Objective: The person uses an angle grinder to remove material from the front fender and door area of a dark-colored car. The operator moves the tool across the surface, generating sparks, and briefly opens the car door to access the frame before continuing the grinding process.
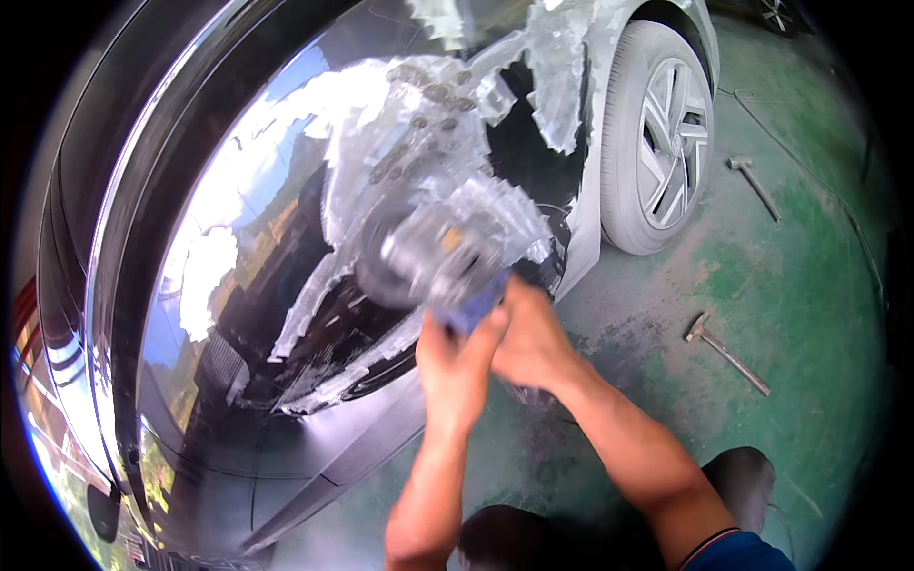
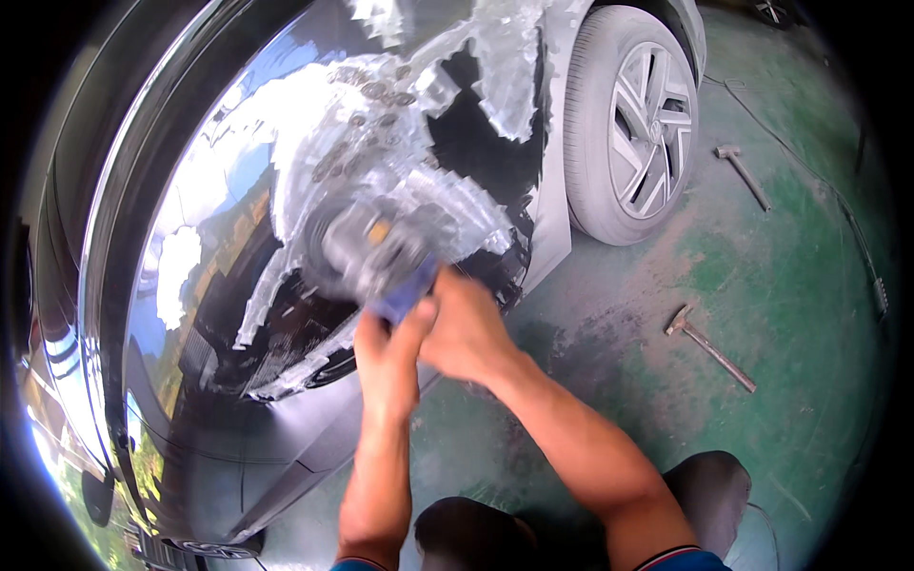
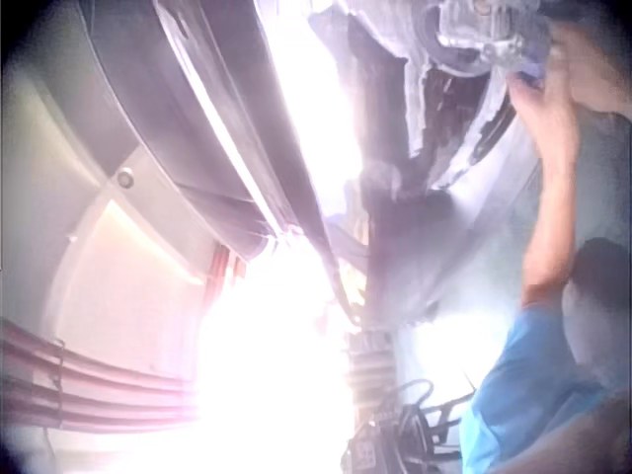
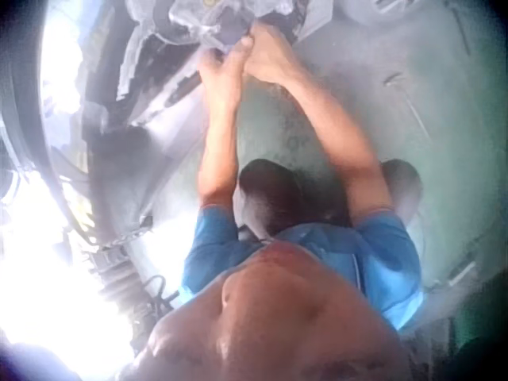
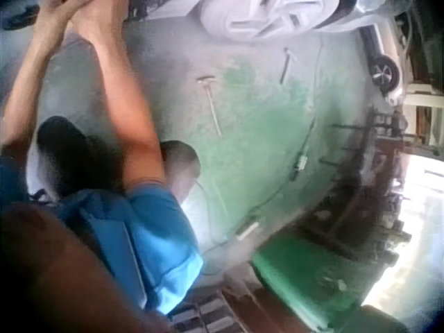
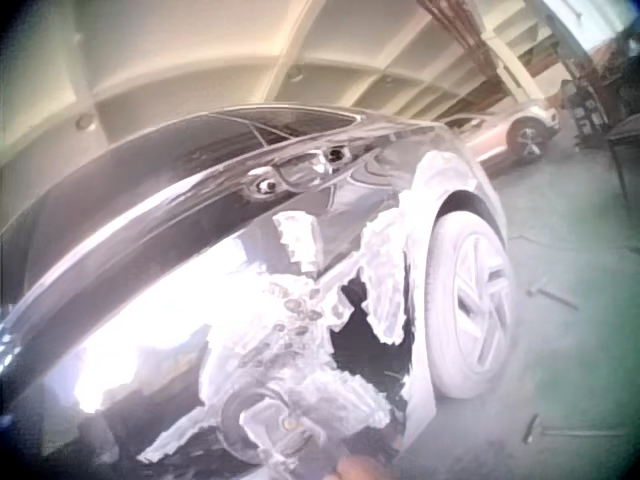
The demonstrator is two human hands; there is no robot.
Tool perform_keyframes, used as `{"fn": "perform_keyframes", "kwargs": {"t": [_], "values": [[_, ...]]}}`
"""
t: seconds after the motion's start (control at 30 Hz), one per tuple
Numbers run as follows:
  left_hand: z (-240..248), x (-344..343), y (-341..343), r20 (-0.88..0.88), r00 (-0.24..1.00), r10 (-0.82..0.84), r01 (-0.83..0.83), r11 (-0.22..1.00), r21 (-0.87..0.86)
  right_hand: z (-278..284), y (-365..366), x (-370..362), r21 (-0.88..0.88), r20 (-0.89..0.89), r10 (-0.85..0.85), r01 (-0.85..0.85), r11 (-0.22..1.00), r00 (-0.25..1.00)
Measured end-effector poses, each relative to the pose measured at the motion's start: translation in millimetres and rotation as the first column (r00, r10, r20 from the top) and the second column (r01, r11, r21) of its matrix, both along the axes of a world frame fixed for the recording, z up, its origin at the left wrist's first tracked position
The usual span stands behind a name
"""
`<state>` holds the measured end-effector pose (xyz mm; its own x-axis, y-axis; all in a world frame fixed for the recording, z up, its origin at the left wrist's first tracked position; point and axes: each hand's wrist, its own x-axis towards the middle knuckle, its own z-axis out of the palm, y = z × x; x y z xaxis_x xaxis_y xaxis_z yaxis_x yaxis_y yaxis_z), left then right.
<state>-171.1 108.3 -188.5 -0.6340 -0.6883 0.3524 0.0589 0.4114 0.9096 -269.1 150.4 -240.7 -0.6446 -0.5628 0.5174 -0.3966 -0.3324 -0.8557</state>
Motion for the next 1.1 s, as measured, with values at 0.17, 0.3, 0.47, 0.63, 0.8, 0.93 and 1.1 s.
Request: {"fn": "perform_keyframes", "kwargs": {"t": [0.17, 0.3, 0.47, 0.63, 0.8, 0.93, 1.1], "values": [[-18, 4, 5, -0.079, 0.996, 0.031, -0.024, 0.996, 0.090, -1, 8, 4, 0.050, 0.002, 0.070, -0.070, 0.996, 0.998], [-19, -14, -8, 0.110, 0.993, -0.046, 0.037, 0.996, 0.081, -6, 10, -8, 0.056, 0.118, -0.076, 0.070, 0.996, 0.990], [-38, 2, 1, 0.002, 1.000, -0.022, 0.021, 0.994, 0.103, -20, 13, 7, 0.050, 0.034, -0.071, 0.069, 0.996, 0.997], [11, -31, -4, 0.168, 0.984, -0.061, 0.050, 0.997, 0.065, 19, 15, -21, -0.061, 0.190, -0.015, 0.027, 0.998, 0.982], [-38, 15, 18, -0.079, 0.996, 0.033, -0.019, 0.985, 0.171, -26, 16, 8, 0.197, -0.071, 0.125, -0.109, 0.974, 0.990], [-20, -10, 5, -0.080, 0.997, -0.020, 0.032, 0.989, 0.147, 2, 19, -7, 0.107, -0.054, -0.063, 0.069, 0.992, 0.997], [-48, -11, -4, -0.128, 0.973, -0.190, 0.223, 0.915, 0.335, -8, 28, -1, 0.275, -0.035, -0.191, 0.193, 0.942, 0.981]]}}
